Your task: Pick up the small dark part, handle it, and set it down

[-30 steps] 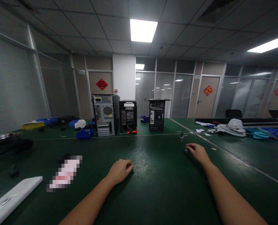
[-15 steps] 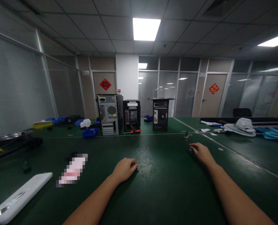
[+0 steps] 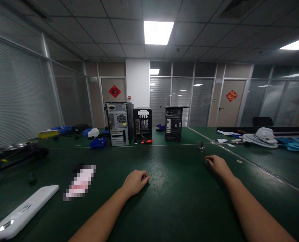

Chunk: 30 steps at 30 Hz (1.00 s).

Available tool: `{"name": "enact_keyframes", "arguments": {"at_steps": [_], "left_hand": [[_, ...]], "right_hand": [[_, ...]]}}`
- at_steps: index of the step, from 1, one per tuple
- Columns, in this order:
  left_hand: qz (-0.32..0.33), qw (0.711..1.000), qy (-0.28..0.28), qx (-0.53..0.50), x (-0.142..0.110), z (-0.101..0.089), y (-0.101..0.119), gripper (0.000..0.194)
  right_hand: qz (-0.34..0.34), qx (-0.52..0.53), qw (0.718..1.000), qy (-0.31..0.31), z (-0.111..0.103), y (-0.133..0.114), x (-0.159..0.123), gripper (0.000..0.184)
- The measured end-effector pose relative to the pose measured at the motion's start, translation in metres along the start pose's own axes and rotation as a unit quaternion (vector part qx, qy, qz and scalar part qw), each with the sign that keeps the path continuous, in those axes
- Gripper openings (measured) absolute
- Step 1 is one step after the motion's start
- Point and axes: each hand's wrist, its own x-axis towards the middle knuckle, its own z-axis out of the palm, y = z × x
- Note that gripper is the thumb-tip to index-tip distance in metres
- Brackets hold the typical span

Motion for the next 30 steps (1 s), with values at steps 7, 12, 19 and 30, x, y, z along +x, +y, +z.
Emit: {"name": "enact_keyframes", "arguments": {"at_steps": [7,12,19,30], "left_hand": [[-0.004,1.000,-0.001,-0.004,0.000,0.001,0.000,0.029],[0.001,1.000,-0.001,-0.005,0.000,-0.001,0.000,0.028],[0.002,1.000,-0.001,-0.006,-0.001,-0.001,0.002,0.027],[0.027,0.999,-0.010,-0.020,-0.002,0.001,0.014,0.031]], "right_hand": [[0.069,0.030,0.997,0.000,0.001,0.005,-0.003,0.024],[0.074,0.068,0.995,-0.018,-0.002,0.005,-0.006,0.033],[0.032,0.067,0.996,-0.044,0.002,0.003,-0.014,0.047],[-0.202,0.122,0.959,-0.158,0.003,-0.148,-0.044,0.049]]}}
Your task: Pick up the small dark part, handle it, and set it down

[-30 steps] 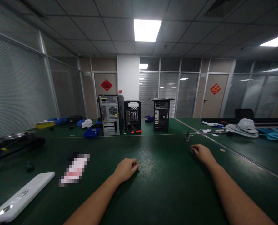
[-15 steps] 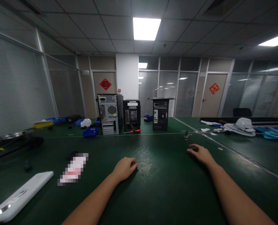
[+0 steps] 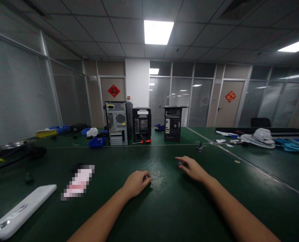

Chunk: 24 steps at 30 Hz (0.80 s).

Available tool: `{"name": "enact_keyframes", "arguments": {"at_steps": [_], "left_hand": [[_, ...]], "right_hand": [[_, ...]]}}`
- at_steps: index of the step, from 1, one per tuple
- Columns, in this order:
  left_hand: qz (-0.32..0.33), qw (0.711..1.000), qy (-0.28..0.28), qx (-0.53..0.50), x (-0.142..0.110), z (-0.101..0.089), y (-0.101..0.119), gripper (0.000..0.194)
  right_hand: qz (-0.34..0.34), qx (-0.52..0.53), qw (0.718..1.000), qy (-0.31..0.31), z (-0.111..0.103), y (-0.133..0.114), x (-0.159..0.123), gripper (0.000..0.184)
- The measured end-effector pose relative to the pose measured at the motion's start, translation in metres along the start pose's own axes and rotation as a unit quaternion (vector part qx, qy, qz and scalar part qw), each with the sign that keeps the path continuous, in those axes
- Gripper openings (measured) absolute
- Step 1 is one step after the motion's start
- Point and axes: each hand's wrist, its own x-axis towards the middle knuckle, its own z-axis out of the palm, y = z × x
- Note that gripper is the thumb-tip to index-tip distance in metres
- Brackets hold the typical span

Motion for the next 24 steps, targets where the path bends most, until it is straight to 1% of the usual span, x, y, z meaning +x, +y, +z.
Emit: {"name": "enact_keyframes", "arguments": {"at_steps": [2,4,6,8,11,17,20,22,24], "left_hand": [[0.018,1.000,0.001,-0.005,0.000,0.003,0.005,0.033],[0.032,0.999,0.010,0.001,-0.001,0.006,0.010,0.033],[0.049,0.999,0.015,0.007,0.000,0.008,0.013,0.031],[0.063,0.998,0.014,0.012,0.000,0.009,0.014,0.030],[0.068,0.998,0.014,0.013,0.000,0.010,0.013,0.029],[0.077,0.997,0.027,0.013,0.000,0.009,0.011,0.024],[0.070,0.997,0.031,0.026,0.000,0.009,0.012,0.023],[0.065,0.997,0.029,0.034,-0.001,0.008,0.012,0.021],[0.064,0.997,0.024,0.037,-0.001,0.008,0.013,0.021]], "right_hand": [[-0.051,0.014,0.998,-0.026,0.014,-0.036,0.003,0.055],[-0.097,0.023,0.993,-0.056,0.027,-0.065,0.003,0.059],[-0.134,0.032,0.987,-0.079,0.037,-0.085,0.001,0.061],[-0.156,0.037,0.983,-0.091,0.043,-0.097,-0.002,0.063],[-0.162,0.033,0.981,-0.097,0.049,-0.102,-0.004,0.063],[-0.173,0.022,0.979,-0.106,0.051,-0.097,-0.003,0.061],[-0.148,0.029,0.985,-0.089,0.049,-0.095,-0.003,0.053],[-0.123,0.052,0.989,-0.067,0.049,-0.097,-0.002,0.047],[-0.115,0.079,0.988,-0.060,0.049,-0.101,-0.002,0.043]]}}
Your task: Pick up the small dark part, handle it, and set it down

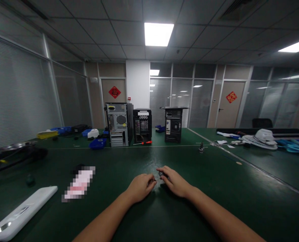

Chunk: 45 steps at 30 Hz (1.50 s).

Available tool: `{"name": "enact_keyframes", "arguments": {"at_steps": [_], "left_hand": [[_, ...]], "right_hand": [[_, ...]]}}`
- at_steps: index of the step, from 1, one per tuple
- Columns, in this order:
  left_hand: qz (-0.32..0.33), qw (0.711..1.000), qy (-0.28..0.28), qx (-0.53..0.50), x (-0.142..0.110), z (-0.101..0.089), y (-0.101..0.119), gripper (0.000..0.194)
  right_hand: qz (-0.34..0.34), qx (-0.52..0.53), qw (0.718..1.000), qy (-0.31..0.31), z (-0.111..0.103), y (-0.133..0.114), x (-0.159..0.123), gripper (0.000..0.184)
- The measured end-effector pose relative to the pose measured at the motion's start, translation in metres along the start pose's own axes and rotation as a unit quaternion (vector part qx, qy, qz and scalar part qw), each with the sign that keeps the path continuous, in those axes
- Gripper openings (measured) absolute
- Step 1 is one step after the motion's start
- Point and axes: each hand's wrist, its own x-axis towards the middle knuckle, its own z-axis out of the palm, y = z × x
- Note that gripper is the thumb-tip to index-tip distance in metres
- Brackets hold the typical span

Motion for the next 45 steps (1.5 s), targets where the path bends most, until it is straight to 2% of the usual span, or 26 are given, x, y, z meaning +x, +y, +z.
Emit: {"name": "enact_keyframes", "arguments": {"at_steps": [4,9,15,21,25,29,32,35,39,45], "left_hand": [[0.015,1.000,-0.017,0.011,0.001,0.000,0.000,0.026],[0.040,0.998,-0.039,0.043,0.002,0.002,-0.003,0.029],[0.050,0.997,-0.027,0.049,0.004,0.006,-0.006,0.035],[0.056,0.997,-0.018,0.052,0.005,0.006,-0.006,0.038],[0.044,0.998,-0.016,0.041,0.004,0.005,-0.008,0.041],[0.027,0.999,-0.016,0.031,0.002,0.004,-0.014,0.043],[0.018,0.999,-0.020,0.031,0.002,0.002,-0.017,0.043],[0.016,0.999,-0.020,0.037,0.001,0.001,-0.017,0.042],[0.007,0.999,-0.024,0.046,0.002,0.000,-0.016,0.042],[0.005,0.999,-0.025,0.034,0.001,0.000,-0.015,0.042]], "right_hand": [[-0.012,0.031,0.999,-0.018,0.007,-0.006,0.003,0.038],[0.009,0.087,0.996,-0.032,0.016,0.001,0.004,0.032],[0.052,0.170,0.983,-0.040,0.017,0.006,0.004,0.027],[0.053,0.163,0.985,-0.032,0.011,0.012,0.004,0.023],[0.087,0.129,0.987,0.024,-0.010,0.042,0.001,0.022],[0.168,0.038,0.979,0.109,-0.052,0.094,-0.018,0.023],[0.256,-0.080,0.953,0.140,-0.086,0.134,-0.043,0.031],[0.333,-0.157,0.915,0.167,-0.110,0.165,-0.069,0.032],[0.380,-0.191,0.886,0.182,-0.116,0.188,-0.087,0.032],[0.398,-0.200,0.876,0.186,-0.110,0.201,-0.090,0.037]]}}
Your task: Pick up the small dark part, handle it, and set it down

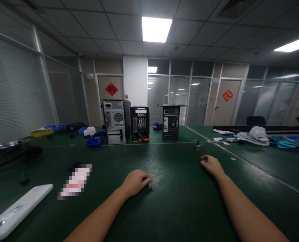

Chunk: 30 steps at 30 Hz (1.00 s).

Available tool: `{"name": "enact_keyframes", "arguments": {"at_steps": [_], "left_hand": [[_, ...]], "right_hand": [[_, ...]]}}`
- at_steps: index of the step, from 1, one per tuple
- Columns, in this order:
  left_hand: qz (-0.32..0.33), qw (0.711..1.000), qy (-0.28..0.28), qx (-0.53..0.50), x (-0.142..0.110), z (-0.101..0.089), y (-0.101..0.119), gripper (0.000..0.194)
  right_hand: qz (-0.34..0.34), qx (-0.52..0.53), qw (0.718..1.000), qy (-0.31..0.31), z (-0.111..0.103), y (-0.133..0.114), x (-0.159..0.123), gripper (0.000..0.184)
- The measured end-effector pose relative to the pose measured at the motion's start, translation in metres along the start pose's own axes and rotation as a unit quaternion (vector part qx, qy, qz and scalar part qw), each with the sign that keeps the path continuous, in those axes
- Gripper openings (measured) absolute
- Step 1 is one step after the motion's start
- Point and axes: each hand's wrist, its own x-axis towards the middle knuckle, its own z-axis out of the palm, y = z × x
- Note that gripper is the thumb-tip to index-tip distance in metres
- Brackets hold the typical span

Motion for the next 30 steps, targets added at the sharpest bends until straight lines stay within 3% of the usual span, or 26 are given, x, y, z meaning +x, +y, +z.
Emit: {"name": "enact_keyframes", "arguments": {"at_steps": [14,30], "left_hand": [[-0.018,1.000,-0.010,0.003,-0.0007,-0.0025,0.0009,0.046],[-0.021,1.000,-0.004,0.000,-0.0005,0.0001,-0.0015,0.044]], "right_hand": [[-0.031,-0.110,0.992,0.059,-0.0009,0.0013,0.0010,0.034],[-0.024,-0.069,0.992,0.098,-0.0030,0.0007,0.0044,0.038]]}}
